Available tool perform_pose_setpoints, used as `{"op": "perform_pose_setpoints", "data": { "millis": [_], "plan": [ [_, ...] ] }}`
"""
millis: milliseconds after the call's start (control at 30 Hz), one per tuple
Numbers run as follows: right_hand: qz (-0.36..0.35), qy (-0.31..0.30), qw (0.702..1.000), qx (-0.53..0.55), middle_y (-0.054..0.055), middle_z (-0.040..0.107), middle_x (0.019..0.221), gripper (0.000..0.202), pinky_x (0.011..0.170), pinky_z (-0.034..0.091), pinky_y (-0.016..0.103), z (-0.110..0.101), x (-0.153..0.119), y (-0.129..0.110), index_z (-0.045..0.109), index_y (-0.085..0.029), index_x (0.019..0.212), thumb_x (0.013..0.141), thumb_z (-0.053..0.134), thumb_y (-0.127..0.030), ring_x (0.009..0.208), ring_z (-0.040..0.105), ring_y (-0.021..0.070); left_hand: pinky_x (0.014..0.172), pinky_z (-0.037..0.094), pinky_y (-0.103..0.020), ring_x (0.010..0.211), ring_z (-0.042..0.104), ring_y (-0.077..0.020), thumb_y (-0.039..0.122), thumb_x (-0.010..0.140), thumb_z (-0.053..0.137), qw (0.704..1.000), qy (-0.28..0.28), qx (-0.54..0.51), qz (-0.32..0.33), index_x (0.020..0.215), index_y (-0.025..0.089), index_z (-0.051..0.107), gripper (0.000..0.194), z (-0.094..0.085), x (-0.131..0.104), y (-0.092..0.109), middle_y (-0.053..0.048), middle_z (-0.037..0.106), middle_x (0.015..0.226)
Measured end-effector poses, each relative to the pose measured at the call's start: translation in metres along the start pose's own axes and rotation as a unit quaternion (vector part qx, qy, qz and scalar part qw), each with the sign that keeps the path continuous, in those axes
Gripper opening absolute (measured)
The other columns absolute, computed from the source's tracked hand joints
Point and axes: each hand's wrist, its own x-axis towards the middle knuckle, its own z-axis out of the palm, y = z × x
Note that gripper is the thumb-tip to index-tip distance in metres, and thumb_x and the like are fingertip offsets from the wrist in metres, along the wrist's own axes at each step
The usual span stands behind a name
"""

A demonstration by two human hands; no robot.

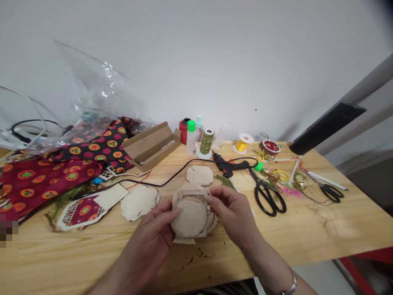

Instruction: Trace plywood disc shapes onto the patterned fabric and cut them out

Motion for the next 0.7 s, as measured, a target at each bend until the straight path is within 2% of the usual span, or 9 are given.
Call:
{"op": "perform_pose_setpoints", "data": {
  "millis": [133,200,300,400,500,633,700],
  "plan": [
    [0.008,-0.006,1.000,-0.001,-0.003,0.054,0.055,0.016,0.050,0.040,0.024,0.001,0.001,0.000,0.064,-0.017,0.066,0.070,0.067,-0.032,0.050,0.045,0.0101,0.064,0.053,-0.025,0.077,0.067,-0.0181,0.033,0.082,0.065,1.000,-0.004,0.013,-0.011,0.100,0.017,0.072,0.025,0.001,-0.001,0.001,-0.006,0.075,0.090],
    [0.008,-0.021,1.000,-0.001,-0.003,0.053,0.055,0.017,0.051,0.041,0.024,0.002,0.001,0.001,0.063,-0.017,0.066,0.072,0.066,-0.032,0.050,0.045,0.0101,0.062,0.053,-0.024,0.072,0.067,-0.0168,0.033,0.079,0.068,1.000,0.003,0.026,-0.012,0.096,0.017,0.074,0.024,0.003,-0.002,0.002,-0.006,0.075,0.085],
    [-0.008,-0.021,1.000,0.001,0.000,0.059,0.067,0.020,0.053,0.044,0.026,0.002,0.000,0.002,0.064,-0.016,0.083,0.076,0.063,-0.034,0.056,0.051,0.0119,0.060,0.052,-0.024,0.069,0.067,-0.0165,0.031,0.076,0.072,0.999,0.013,0.034,-0.002,0.092,0.016,0.075,0.023,0.006,-0.003,0.004,-0.005,0.074,0.081],
    [-0.095,0.046,0.992,-0.076,0.004,0.061,0.083,0.024,0.059,0.048,0.028,0.001,-0.007,0.002,0.059,-0.018,0.100,0.080,0.062,-0.031,0.068,0.056,0.0151,0.060,0.053,-0.023,0.073,0.067,-0.0179,0.029,0.075,0.073,0.999,0.029,0.024,0.009,0.091,0.015,0.075,0.021,0.008,-0.003,0.005,-0.006,0.074,0.082],
    [-0.221,0.075,0.946,-0.226,0.005,0.060,0.088,0.027,0.067,0.050,0.033,0.001,-0.019,0.000,0.056,-0.020,0.102,0.079,0.066,-0.029,0.077,0.057,0.0188,0.063,0.053,-0.024,0.077,0.067,-0.0183,0.026,0.077,0.070,0.999,0.037,0.011,0.034,0.091,0.015,0.074,0.018,0.009,-0.001,0.006,-0.007,0.075,0.085],
    [-0.321,0.025,0.871,-0.370,0.015,0.057,0.112,0.073,0.087,0.049,0.046,0.008,-0.033,0.001,0.047,-0.017,0.121,0.065,0.080,-0.048,0.104,0.054,0.0311,0.067,0.055,-0.025,0.076,0.067,-0.0170,0.026,0.077,0.070,0.997,0.052,0.001,0.061,0.085,0.015,0.072,0.015,0.009,0.003,0.006,-0.006,0.074,0.085],
    [-0.334,-0.006,0.842,-0.423,0.018,0.053,0.121,0.085,0.093,0.045,0.051,0.012,-0.036,0.003,0.042,-0.014,0.129,0.061,0.082,-0.048,0.110,0.049,0.0347,0.067,0.055,-0.025,0.075,0.067,-0.0166,0.026,0.076,0.071,0.996,0.057,-0.001,0.063,0.083,0.015,0.071,0.013,0.009,0.004,0.006,-0.005,0.073,0.083]
  ]
}}
